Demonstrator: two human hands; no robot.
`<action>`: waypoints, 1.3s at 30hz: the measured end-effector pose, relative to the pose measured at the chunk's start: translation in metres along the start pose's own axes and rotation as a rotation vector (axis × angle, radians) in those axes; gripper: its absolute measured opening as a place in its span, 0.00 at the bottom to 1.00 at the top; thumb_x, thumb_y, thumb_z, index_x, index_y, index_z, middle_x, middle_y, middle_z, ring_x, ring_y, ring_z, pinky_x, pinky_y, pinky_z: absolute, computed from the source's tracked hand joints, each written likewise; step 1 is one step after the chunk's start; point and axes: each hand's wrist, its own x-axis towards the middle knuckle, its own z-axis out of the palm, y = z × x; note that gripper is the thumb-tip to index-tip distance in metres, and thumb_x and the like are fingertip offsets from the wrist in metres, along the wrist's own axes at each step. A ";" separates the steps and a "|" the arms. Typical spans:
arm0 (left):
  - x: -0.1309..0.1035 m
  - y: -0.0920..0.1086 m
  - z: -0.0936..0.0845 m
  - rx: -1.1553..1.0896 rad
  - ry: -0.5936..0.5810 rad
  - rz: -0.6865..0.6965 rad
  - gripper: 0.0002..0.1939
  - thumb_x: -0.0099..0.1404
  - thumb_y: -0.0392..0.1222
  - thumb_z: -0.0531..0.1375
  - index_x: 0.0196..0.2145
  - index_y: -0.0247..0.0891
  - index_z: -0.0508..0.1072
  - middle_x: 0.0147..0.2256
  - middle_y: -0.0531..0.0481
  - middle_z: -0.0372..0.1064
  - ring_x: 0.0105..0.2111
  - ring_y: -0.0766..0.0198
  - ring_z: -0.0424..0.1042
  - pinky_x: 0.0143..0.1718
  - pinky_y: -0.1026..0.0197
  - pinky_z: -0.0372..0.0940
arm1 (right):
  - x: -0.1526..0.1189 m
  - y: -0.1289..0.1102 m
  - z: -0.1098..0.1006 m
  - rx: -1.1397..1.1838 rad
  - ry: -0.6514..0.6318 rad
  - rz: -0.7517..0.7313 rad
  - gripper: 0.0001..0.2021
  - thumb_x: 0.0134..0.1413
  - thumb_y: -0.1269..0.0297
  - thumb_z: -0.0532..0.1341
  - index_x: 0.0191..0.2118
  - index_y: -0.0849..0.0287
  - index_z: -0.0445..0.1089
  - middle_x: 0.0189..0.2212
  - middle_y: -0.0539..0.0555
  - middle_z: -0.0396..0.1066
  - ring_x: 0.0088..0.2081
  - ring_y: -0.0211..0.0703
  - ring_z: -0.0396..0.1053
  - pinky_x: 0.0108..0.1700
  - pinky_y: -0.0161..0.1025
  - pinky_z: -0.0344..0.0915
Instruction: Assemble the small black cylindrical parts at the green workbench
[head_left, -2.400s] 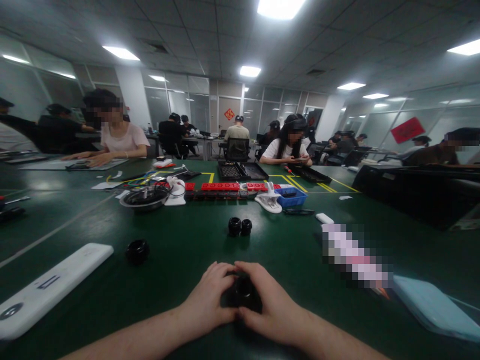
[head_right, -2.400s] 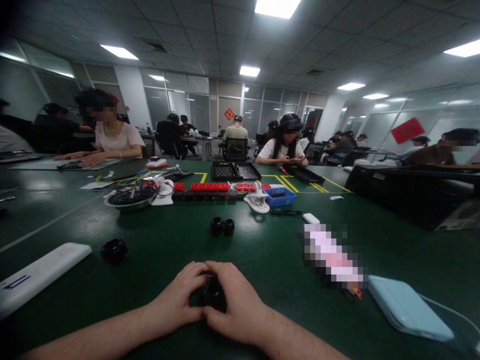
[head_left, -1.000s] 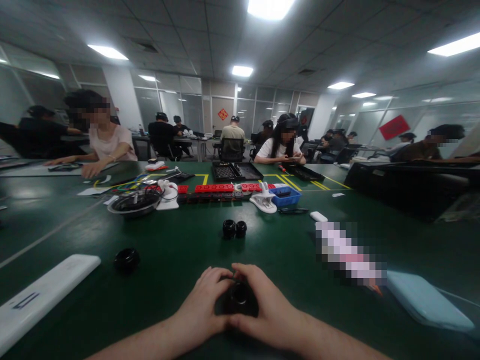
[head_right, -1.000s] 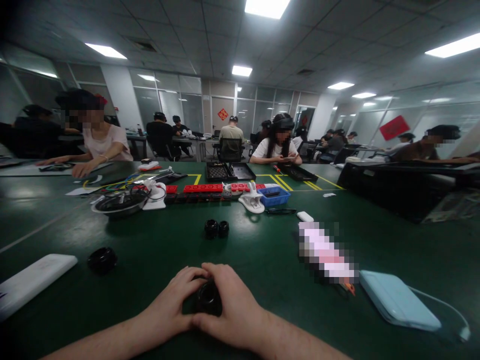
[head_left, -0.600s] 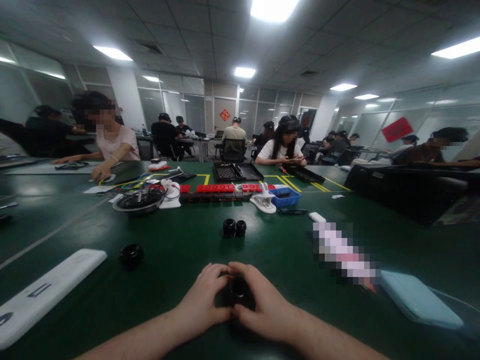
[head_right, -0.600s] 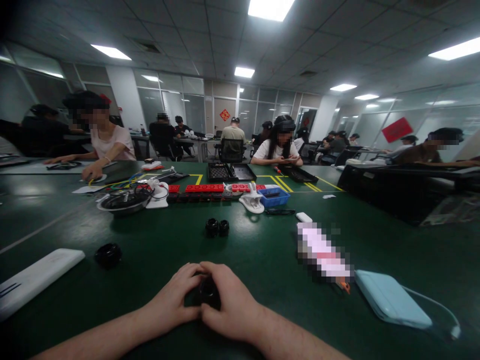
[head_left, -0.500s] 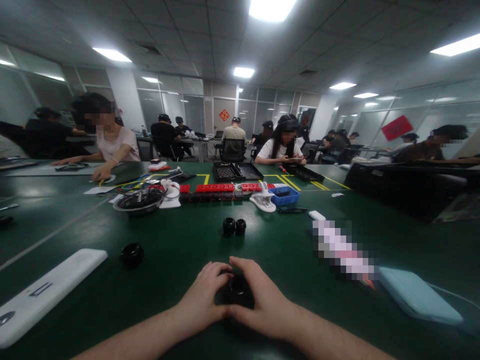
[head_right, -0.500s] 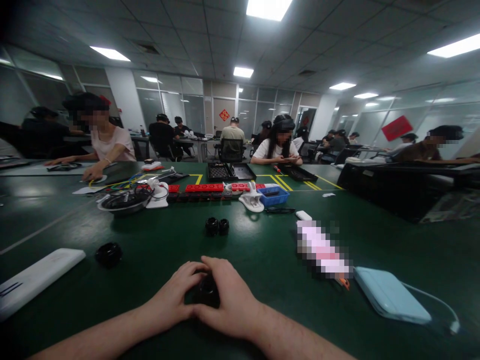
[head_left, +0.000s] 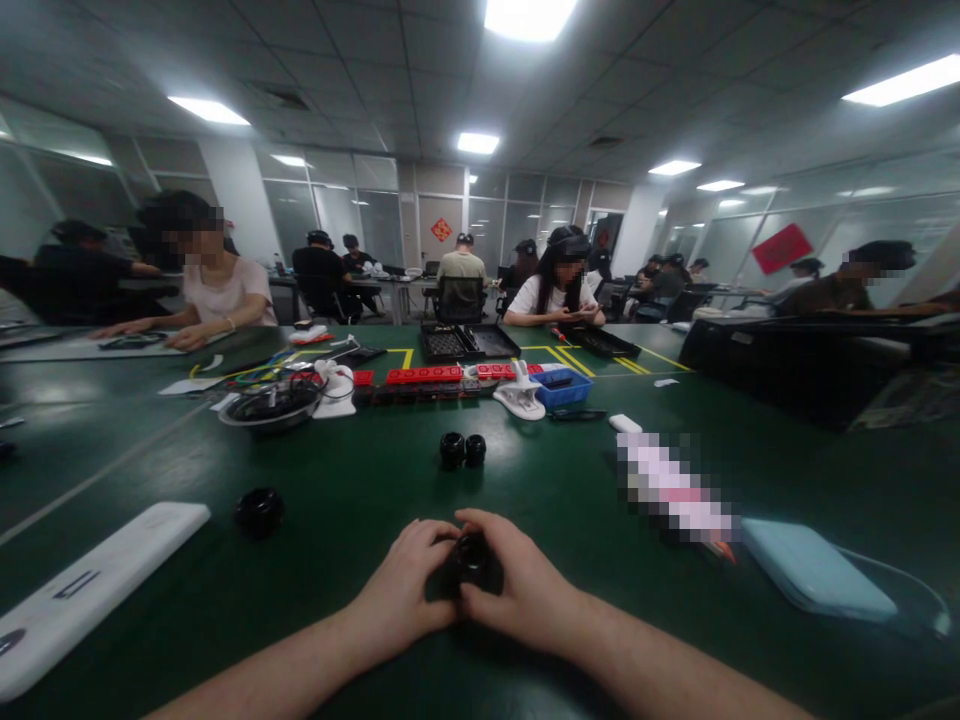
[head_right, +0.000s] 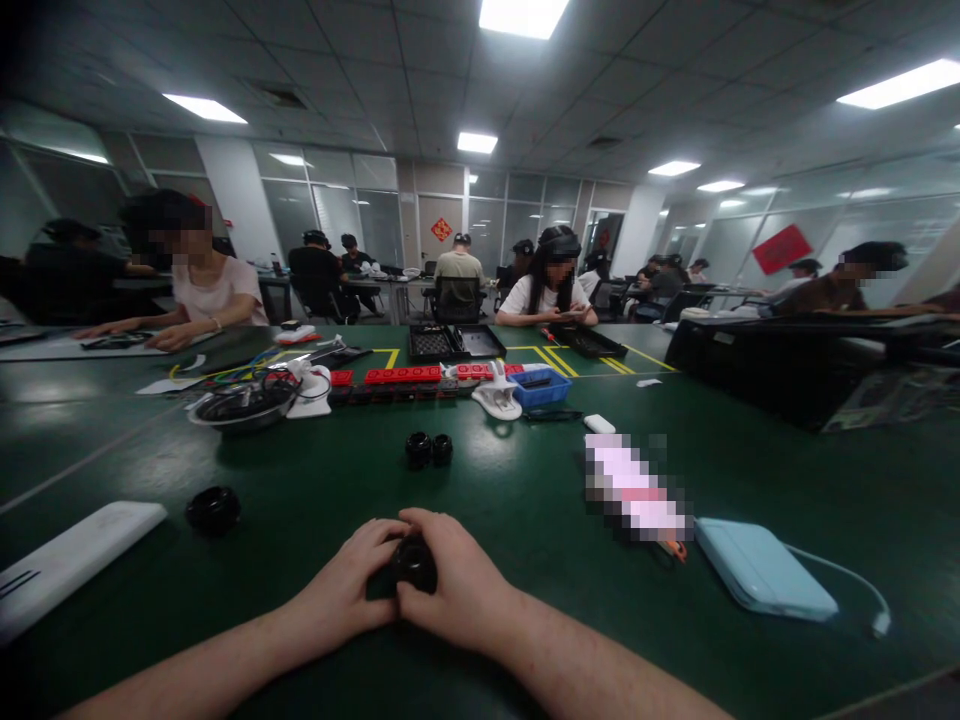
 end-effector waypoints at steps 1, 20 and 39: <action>0.000 0.001 -0.001 -0.005 0.001 0.000 0.20 0.52 0.42 0.62 0.44 0.41 0.68 0.47 0.47 0.61 0.48 0.51 0.58 0.53 0.46 0.50 | 0.000 -0.001 -0.001 0.004 -0.010 -0.010 0.31 0.40 0.75 0.59 0.54 0.61 0.54 0.49 0.59 0.62 0.50 0.47 0.61 0.53 0.45 0.57; 0.001 -0.003 0.002 0.021 0.013 0.037 0.19 0.51 0.42 0.63 0.43 0.43 0.69 0.46 0.48 0.61 0.47 0.52 0.59 0.51 0.49 0.53 | 0.002 0.002 0.003 -0.025 0.027 0.034 0.29 0.38 0.72 0.64 0.51 0.57 0.59 0.43 0.54 0.65 0.45 0.47 0.63 0.47 0.43 0.61; 0.000 -0.002 0.001 0.003 0.007 0.008 0.19 0.51 0.40 0.62 0.43 0.43 0.69 0.47 0.48 0.61 0.48 0.51 0.58 0.53 0.47 0.51 | 0.000 0.006 0.002 -0.005 0.028 -0.002 0.29 0.40 0.72 0.62 0.52 0.58 0.56 0.45 0.56 0.63 0.47 0.46 0.62 0.50 0.42 0.60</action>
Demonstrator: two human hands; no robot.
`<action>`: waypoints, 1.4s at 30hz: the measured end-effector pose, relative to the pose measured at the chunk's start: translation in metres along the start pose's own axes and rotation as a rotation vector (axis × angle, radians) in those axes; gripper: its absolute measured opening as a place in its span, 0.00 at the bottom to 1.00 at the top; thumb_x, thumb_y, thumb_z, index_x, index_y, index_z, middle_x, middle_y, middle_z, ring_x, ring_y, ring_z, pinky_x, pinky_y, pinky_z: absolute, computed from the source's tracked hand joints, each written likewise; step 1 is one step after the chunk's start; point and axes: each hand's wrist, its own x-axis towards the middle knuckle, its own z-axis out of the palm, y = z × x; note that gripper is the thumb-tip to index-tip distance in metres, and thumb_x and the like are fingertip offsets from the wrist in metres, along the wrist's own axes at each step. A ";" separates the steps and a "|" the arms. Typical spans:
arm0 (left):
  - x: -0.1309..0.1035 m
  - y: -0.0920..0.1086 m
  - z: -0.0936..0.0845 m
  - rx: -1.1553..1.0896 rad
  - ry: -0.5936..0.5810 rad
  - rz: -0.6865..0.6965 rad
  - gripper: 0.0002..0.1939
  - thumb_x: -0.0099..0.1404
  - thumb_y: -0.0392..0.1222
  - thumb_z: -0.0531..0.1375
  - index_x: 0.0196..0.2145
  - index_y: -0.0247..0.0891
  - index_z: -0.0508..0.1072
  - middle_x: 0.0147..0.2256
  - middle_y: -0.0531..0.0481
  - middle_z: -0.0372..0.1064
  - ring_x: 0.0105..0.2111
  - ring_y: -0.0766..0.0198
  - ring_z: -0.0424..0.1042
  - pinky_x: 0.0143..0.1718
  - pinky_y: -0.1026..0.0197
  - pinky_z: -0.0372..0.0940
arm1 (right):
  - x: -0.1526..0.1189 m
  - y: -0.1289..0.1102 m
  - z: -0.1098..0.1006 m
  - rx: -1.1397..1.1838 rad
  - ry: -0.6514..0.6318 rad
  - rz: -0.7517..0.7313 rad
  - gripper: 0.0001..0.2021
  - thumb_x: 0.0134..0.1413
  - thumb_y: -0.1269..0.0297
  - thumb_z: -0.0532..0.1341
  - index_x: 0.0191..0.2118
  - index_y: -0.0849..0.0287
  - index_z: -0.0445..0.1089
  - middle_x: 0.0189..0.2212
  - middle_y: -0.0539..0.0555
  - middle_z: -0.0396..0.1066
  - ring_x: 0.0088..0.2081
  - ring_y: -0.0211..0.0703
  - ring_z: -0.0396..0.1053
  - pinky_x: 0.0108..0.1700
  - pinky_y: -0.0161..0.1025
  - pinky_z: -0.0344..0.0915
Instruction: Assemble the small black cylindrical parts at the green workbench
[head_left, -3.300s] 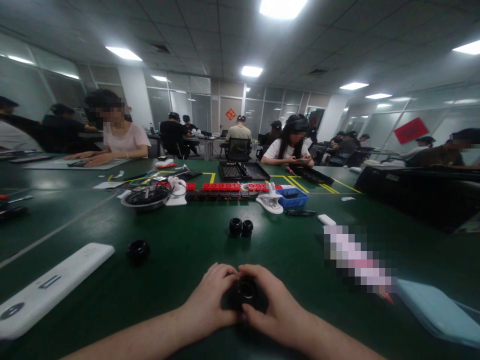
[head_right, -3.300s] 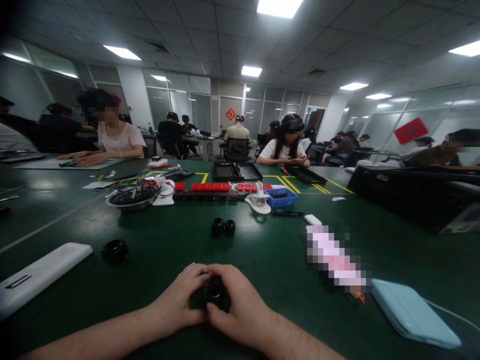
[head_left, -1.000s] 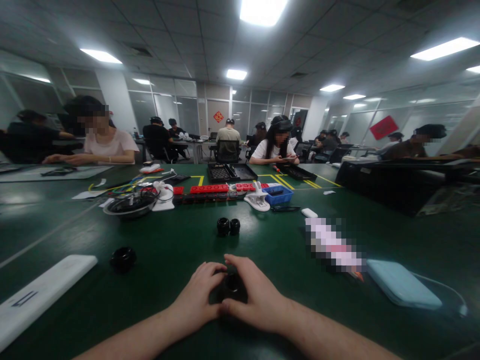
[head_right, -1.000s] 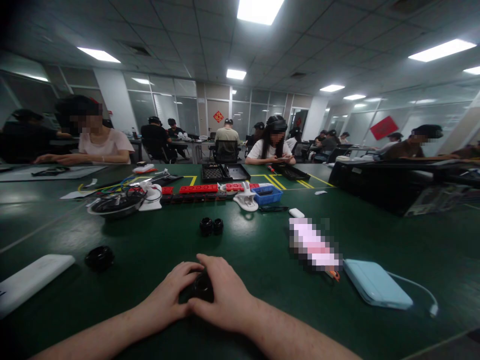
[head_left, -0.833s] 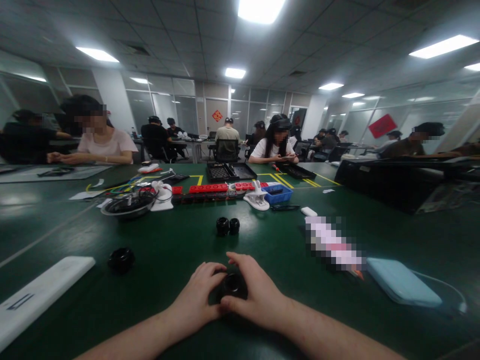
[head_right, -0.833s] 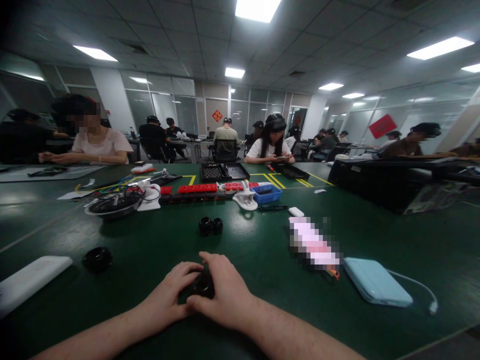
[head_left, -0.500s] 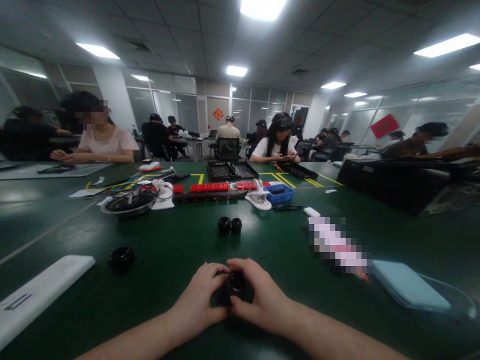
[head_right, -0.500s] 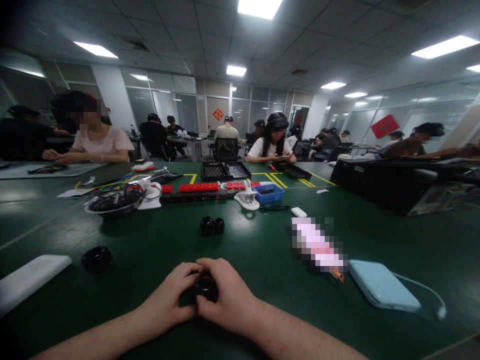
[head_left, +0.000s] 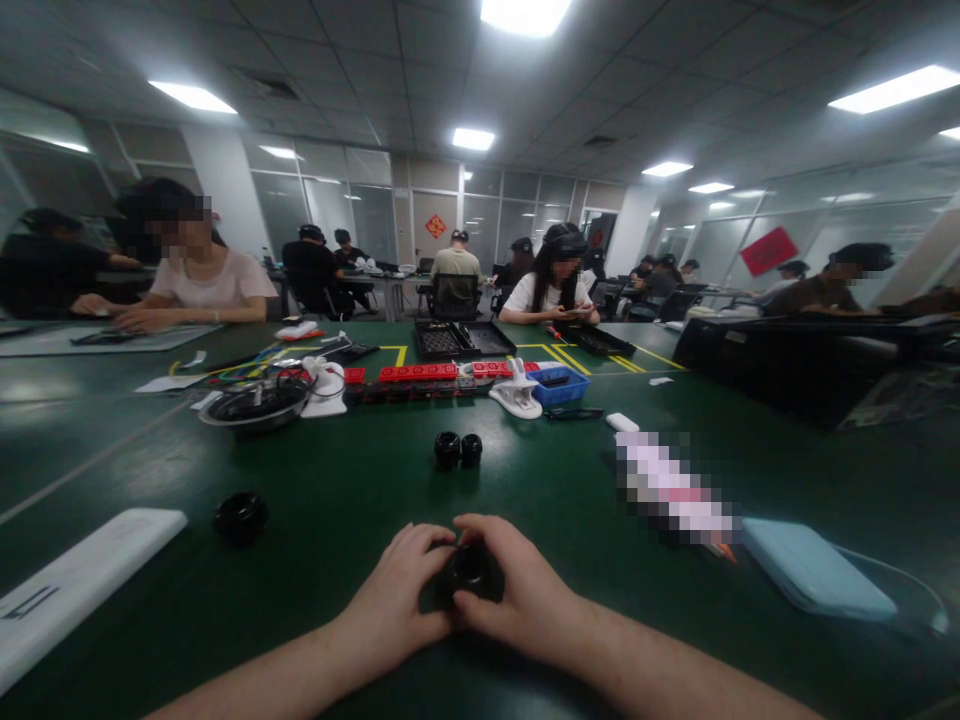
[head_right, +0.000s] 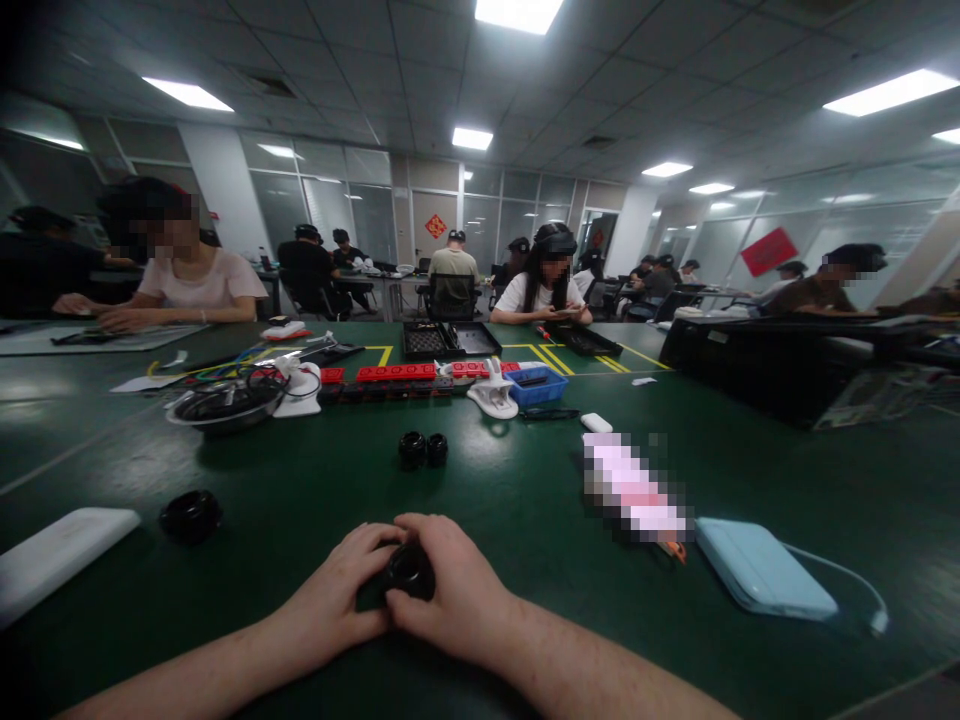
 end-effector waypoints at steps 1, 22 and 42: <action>0.000 0.001 0.000 -0.004 0.000 0.003 0.19 0.51 0.40 0.62 0.43 0.43 0.69 0.47 0.48 0.61 0.48 0.51 0.58 0.53 0.47 0.51 | 0.000 -0.001 0.000 0.010 -0.005 -0.013 0.29 0.41 0.73 0.61 0.52 0.58 0.56 0.46 0.56 0.63 0.47 0.45 0.62 0.50 0.42 0.59; 0.001 -0.001 0.001 0.011 0.012 0.025 0.21 0.50 0.38 0.63 0.44 0.44 0.68 0.46 0.48 0.61 0.47 0.53 0.59 0.52 0.49 0.50 | 0.001 0.001 0.002 0.046 -0.010 0.060 0.28 0.38 0.74 0.63 0.50 0.58 0.59 0.46 0.56 0.64 0.47 0.47 0.63 0.50 0.45 0.59; 0.001 -0.002 0.002 0.020 0.009 0.029 0.19 0.51 0.40 0.63 0.43 0.43 0.69 0.46 0.48 0.61 0.47 0.53 0.59 0.52 0.49 0.51 | 0.004 -0.001 0.002 -0.040 0.024 0.043 0.22 0.37 0.71 0.65 0.43 0.60 0.63 0.38 0.55 0.66 0.41 0.46 0.64 0.45 0.42 0.62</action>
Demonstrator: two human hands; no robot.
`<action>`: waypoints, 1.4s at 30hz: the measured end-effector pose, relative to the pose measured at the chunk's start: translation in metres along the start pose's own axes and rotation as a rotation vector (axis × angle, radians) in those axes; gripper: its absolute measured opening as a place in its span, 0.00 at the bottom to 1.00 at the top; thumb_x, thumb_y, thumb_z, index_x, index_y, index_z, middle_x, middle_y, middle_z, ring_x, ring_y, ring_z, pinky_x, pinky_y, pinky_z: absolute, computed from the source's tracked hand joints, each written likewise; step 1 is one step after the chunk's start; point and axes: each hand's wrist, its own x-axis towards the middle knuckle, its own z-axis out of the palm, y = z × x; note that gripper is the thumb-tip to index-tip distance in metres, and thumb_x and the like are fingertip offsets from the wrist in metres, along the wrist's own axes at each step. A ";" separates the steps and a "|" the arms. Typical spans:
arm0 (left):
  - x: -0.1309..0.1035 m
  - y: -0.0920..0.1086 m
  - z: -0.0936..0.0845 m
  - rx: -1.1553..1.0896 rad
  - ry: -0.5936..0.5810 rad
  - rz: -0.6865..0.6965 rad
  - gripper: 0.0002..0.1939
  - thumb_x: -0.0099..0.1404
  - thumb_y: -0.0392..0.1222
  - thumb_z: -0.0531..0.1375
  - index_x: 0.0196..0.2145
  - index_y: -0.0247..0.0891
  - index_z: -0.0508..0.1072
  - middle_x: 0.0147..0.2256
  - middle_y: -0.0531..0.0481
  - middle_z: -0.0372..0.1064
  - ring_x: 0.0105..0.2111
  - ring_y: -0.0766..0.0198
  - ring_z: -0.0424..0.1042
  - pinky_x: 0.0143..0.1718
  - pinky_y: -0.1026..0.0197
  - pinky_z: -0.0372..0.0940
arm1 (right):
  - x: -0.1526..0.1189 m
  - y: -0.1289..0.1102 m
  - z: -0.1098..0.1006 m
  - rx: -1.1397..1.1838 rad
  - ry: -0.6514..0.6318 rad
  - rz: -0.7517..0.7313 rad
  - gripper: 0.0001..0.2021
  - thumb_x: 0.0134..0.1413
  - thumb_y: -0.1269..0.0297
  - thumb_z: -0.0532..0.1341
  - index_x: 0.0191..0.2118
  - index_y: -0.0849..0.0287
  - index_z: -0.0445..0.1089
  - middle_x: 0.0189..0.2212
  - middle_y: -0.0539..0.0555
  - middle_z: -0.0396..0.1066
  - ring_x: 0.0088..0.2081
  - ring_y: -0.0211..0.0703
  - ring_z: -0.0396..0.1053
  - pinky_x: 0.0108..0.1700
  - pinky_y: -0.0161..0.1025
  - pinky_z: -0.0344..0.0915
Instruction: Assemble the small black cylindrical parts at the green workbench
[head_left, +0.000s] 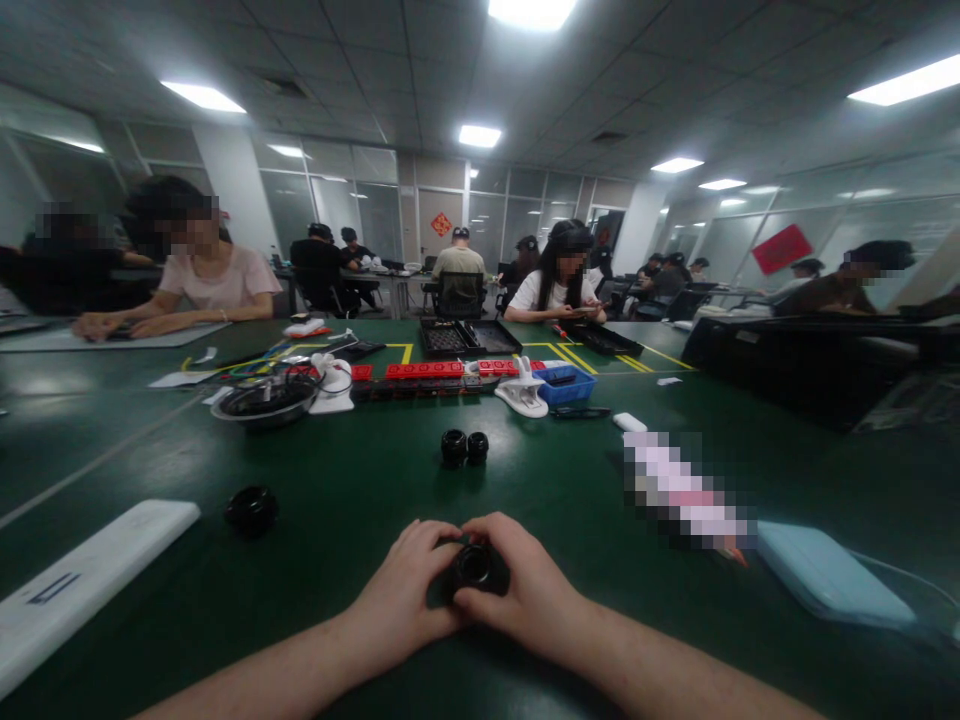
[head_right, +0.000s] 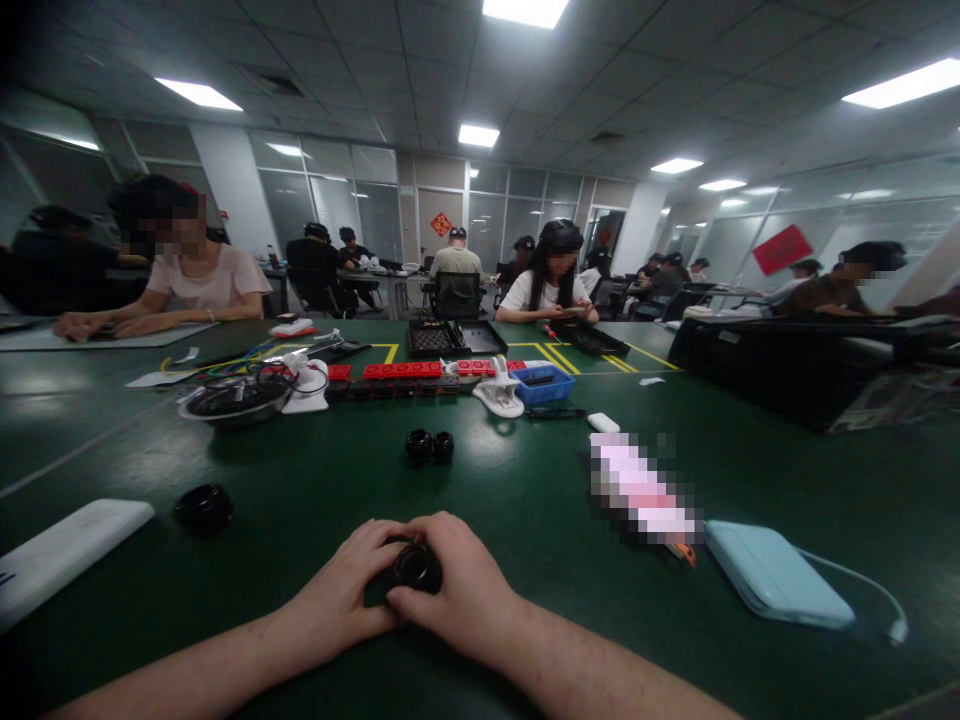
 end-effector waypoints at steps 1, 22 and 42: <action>0.000 -0.001 0.001 0.003 0.004 0.006 0.20 0.50 0.39 0.63 0.43 0.43 0.69 0.46 0.48 0.61 0.47 0.53 0.59 0.52 0.49 0.51 | 0.000 0.000 0.001 0.011 -0.002 -0.014 0.21 0.38 0.72 0.64 0.43 0.60 0.63 0.39 0.54 0.67 0.41 0.45 0.65 0.45 0.42 0.62; 0.000 0.003 -0.004 -0.021 -0.008 -0.009 0.19 0.52 0.43 0.63 0.43 0.43 0.69 0.46 0.47 0.62 0.47 0.52 0.59 0.53 0.47 0.49 | -0.003 0.002 -0.002 0.091 -0.025 -0.073 0.28 0.41 0.75 0.59 0.52 0.58 0.57 0.47 0.56 0.64 0.48 0.45 0.62 0.51 0.43 0.58; 0.000 -0.004 0.000 -0.032 -0.015 0.018 0.20 0.51 0.45 0.63 0.43 0.44 0.69 0.46 0.49 0.61 0.47 0.52 0.59 0.53 0.47 0.48 | -0.006 0.000 -0.002 0.123 -0.047 -0.054 0.29 0.40 0.77 0.57 0.53 0.59 0.55 0.50 0.58 0.62 0.50 0.48 0.61 0.53 0.46 0.57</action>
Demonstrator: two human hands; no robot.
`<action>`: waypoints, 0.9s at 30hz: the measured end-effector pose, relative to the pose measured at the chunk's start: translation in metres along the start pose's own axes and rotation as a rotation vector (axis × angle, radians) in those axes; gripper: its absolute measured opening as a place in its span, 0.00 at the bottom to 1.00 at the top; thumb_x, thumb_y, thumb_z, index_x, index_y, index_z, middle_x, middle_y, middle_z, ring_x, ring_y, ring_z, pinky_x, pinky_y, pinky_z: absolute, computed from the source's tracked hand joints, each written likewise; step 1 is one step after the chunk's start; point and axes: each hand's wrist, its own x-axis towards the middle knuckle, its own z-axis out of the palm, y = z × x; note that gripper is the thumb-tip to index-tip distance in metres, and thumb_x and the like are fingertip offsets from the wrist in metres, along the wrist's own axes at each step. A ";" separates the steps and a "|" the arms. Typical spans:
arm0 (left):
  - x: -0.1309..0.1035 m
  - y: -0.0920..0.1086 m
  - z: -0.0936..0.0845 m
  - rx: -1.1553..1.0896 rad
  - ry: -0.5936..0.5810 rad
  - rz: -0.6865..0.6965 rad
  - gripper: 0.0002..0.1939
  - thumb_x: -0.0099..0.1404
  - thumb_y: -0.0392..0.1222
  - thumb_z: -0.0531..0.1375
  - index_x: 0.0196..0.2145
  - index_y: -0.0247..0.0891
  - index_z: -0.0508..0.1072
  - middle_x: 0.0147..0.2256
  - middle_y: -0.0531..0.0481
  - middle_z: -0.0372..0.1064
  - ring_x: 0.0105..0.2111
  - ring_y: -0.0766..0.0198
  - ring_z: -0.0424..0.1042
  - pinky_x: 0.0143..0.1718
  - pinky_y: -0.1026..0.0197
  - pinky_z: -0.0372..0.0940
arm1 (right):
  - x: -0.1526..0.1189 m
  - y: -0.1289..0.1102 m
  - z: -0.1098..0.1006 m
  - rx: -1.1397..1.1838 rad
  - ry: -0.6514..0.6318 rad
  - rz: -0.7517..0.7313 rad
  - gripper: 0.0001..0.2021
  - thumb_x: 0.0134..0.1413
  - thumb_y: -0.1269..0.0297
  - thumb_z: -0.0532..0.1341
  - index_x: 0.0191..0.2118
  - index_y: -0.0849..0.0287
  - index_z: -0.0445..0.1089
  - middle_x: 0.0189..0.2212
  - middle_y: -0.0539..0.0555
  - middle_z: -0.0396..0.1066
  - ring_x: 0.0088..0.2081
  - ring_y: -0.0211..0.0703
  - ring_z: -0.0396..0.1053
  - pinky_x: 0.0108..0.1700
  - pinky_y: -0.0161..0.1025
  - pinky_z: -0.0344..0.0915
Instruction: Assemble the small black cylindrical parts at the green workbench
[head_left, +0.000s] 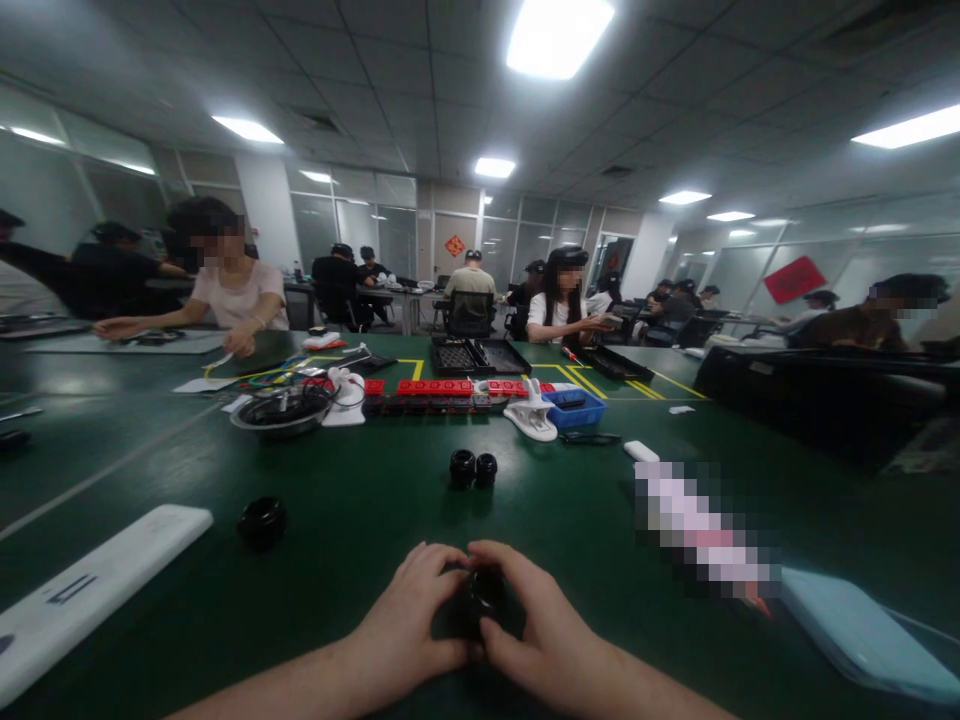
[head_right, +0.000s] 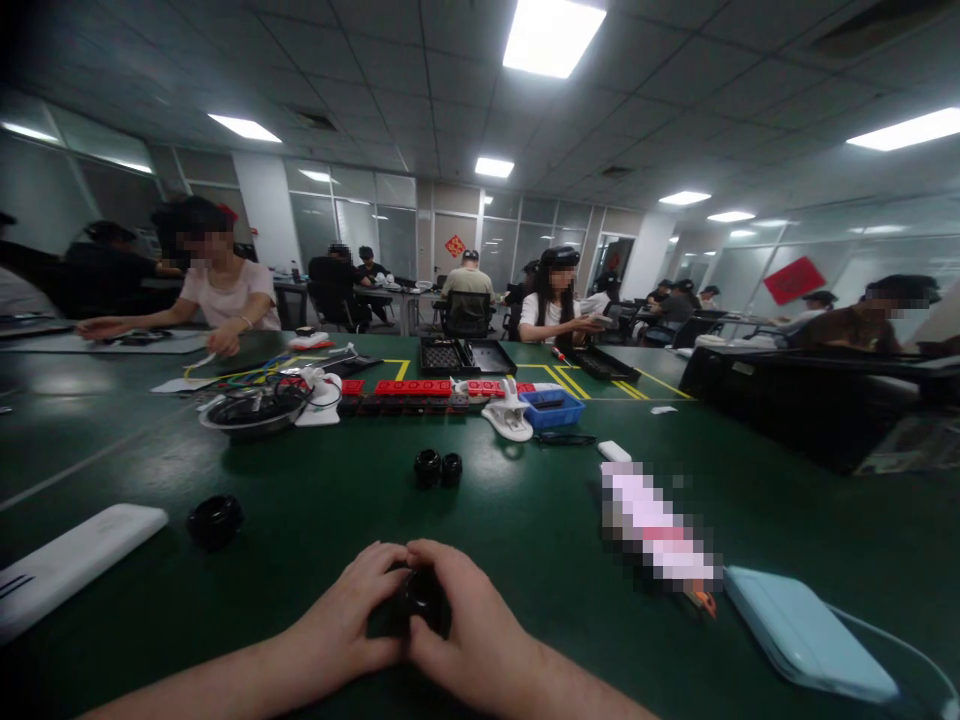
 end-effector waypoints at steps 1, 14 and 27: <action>0.000 0.001 -0.001 -0.002 0.001 0.004 0.20 0.51 0.45 0.63 0.43 0.44 0.69 0.46 0.49 0.61 0.47 0.52 0.59 0.53 0.47 0.47 | 0.000 -0.001 0.000 -0.001 -0.015 0.005 0.31 0.40 0.77 0.57 0.54 0.59 0.54 0.51 0.59 0.61 0.52 0.48 0.59 0.54 0.47 0.56; 0.000 0.005 -0.004 -0.031 -0.018 -0.048 0.22 0.49 0.45 0.64 0.44 0.43 0.69 0.47 0.47 0.61 0.49 0.51 0.58 0.56 0.43 0.41 | 0.004 0.003 0.000 -0.014 -0.009 0.058 0.28 0.38 0.75 0.61 0.50 0.56 0.58 0.45 0.56 0.64 0.47 0.47 0.63 0.50 0.45 0.60; -0.002 0.004 0.000 0.013 0.023 -0.016 0.20 0.50 0.49 0.64 0.42 0.43 0.70 0.46 0.47 0.61 0.47 0.52 0.58 0.54 0.46 0.45 | 0.003 0.000 0.001 -0.006 -0.051 0.083 0.35 0.38 0.72 0.64 0.55 0.61 0.52 0.50 0.61 0.60 0.51 0.52 0.59 0.53 0.48 0.57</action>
